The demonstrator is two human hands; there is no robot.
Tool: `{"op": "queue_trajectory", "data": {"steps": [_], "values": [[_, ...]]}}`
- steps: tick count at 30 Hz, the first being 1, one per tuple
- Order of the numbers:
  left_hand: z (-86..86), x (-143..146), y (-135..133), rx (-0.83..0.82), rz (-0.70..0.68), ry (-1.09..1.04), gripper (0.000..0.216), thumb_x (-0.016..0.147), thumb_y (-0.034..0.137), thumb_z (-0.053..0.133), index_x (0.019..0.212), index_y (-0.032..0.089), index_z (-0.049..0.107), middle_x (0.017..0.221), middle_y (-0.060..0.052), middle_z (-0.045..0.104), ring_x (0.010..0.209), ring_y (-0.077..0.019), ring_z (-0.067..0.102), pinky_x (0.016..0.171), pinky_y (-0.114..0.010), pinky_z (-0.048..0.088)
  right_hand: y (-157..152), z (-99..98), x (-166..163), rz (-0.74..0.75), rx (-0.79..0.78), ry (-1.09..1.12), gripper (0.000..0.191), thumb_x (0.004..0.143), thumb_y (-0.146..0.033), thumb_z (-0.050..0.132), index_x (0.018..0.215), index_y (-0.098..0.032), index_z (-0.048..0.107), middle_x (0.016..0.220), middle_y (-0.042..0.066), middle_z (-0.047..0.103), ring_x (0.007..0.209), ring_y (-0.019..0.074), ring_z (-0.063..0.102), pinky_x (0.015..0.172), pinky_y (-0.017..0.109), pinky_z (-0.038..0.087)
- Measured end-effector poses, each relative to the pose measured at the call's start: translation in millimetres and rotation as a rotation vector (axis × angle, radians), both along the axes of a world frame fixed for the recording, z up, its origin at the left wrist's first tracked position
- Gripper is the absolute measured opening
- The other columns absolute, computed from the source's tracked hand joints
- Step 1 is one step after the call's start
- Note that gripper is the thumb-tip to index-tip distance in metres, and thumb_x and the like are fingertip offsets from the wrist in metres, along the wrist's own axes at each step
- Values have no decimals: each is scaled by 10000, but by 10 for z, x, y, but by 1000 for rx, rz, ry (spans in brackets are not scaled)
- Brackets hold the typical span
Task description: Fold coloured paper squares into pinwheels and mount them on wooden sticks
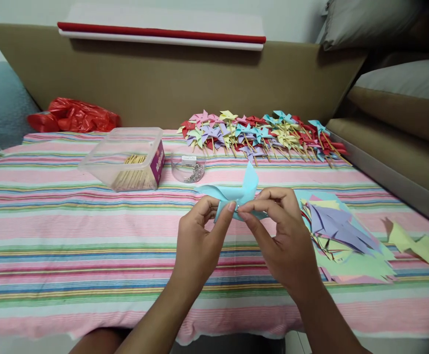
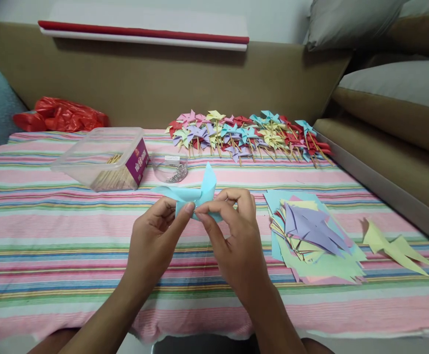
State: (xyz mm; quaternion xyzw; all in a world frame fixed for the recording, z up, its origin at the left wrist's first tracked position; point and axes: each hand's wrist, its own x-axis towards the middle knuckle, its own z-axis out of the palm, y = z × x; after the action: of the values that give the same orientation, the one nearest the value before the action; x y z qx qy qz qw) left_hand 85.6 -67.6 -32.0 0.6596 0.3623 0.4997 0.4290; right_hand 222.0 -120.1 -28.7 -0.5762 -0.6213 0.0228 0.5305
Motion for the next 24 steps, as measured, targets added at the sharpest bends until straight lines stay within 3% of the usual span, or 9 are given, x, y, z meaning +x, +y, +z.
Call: {"op": "queue_trajectory", "data": {"steps": [5, 16, 24], "values": [[-18, 17, -1, -4, -9, -9, 388, 941, 316, 638, 655, 205, 400, 644, 58, 315, 606, -107, 318, 571, -250, 302, -5, 5, 21, 11, -34, 53, 78, 931, -211, 646, 922, -261, 706, 1050, 34, 519, 1074, 169, 563, 950, 319, 481], [-41, -6, -32, 50, -27, -7, 251, 933, 307, 655, 728, 213, 545, 683, 46, 484, 686, -120, 452, 669, -266, 386, -16, 41, 119, 130, -205, 220, 66, 925, -297, 664, 905, -292, 727, 1127, 17, 592, 1177, 198, 562, 1021, 363, 447], [-59, 10, -24, 20, -45, -27, 191, 930, 319, 657, 780, 211, 607, 746, 13, 585, 749, -147, 544, 722, -286, 446, -17, 46, 121, 145, -181, 199, 67, 932, -255, 657, 914, -279, 717, 1052, 10, 599, 1080, 167, 584, 956, 325, 460]]}}
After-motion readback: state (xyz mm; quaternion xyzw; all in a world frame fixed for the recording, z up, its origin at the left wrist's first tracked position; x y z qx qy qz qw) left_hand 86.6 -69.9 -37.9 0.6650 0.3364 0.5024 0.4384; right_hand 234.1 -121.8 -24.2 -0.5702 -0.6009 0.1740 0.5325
